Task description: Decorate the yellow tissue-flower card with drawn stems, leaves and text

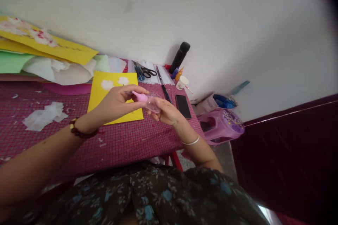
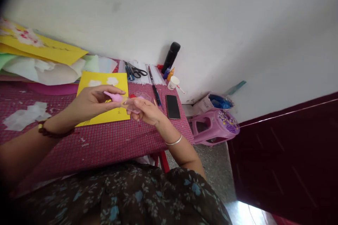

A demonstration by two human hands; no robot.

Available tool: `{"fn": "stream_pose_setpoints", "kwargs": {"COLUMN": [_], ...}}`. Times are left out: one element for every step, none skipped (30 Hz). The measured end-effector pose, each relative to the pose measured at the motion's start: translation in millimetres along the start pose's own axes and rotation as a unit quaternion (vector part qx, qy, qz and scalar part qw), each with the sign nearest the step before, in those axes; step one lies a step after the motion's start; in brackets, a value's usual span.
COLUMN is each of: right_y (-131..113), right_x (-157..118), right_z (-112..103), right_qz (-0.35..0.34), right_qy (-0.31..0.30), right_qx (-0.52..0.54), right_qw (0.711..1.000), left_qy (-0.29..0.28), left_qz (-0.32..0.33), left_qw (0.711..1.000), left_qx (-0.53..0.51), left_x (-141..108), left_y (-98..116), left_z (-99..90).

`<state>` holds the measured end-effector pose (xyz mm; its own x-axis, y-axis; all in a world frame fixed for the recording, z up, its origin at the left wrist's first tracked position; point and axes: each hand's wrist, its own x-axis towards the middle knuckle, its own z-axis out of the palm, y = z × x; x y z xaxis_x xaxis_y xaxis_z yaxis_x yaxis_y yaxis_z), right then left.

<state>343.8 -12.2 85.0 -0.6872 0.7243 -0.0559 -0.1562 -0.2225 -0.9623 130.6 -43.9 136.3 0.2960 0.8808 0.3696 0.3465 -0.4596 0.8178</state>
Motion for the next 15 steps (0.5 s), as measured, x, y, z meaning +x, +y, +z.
{"fn": "stream_pose_setpoints", "kwargs": {"right_y": [5,8,11,13,15,16,18,19,21,23,26,29,32,35,37], "right_x": [1,2,3,4,6,7,8,10,12,14,16,18,20,22,23], "right_z": [1,3,4,6,8,10,12,13,15,15,16,15,13,11,9], "right_qz": [0.002,0.003,0.002,-0.002,-0.011,-0.025,-0.04,-0.056,-0.072,-0.089,-0.107,-0.128,-0.152,-0.18,-0.211], "right_qy": [-0.025,-0.046,-0.061,-0.065,-0.056,-0.037,-0.011,0.018,0.048,0.078,0.11,0.141,0.175,0.21,0.246], "right_qx": [0.023,0.045,0.064,0.081,0.096,0.109,0.12,0.126,0.126,0.121,0.107,0.083,0.048,0.004,-0.045], "right_qw": [0.999,0.998,0.996,0.995,0.994,0.993,0.992,0.99,0.988,0.986,0.982,0.978,0.972,0.961,0.945], "left_qy": [-0.012,-0.021,-0.022,-0.017,-0.008,0.002,0.013,0.023,0.033,0.05,0.073,0.1,0.127,0.153,0.178], "left_qz": [-0.006,-0.008,-0.009,-0.011,-0.014,-0.017,-0.021,-0.026,-0.034,-0.043,-0.055,-0.069,-0.085,-0.101,-0.115], "left_qw": [1.0,0.999,0.999,0.999,1.0,1.0,1.0,0.999,0.999,0.997,0.994,0.986,0.975,0.961,0.946], "left_qx": [-0.024,-0.037,-0.038,-0.031,-0.019,-0.006,0.004,0.005,-0.006,-0.031,-0.068,-0.114,-0.161,-0.206,-0.244], "left_x": [1,1,2,3,4,5,6,7,9,11,13,16,19,22,26], "left_y": [0,0,-1,-2,-2,-3,-3,-4,-4,-5,-6,-7,-9,-11,-14], "left_z": [3.8,7.2,10.2,12.7,14.9,16.9,18.9,21.1,23.6,26.7,30.4,34.9,40.0,45.7,51.5]}}
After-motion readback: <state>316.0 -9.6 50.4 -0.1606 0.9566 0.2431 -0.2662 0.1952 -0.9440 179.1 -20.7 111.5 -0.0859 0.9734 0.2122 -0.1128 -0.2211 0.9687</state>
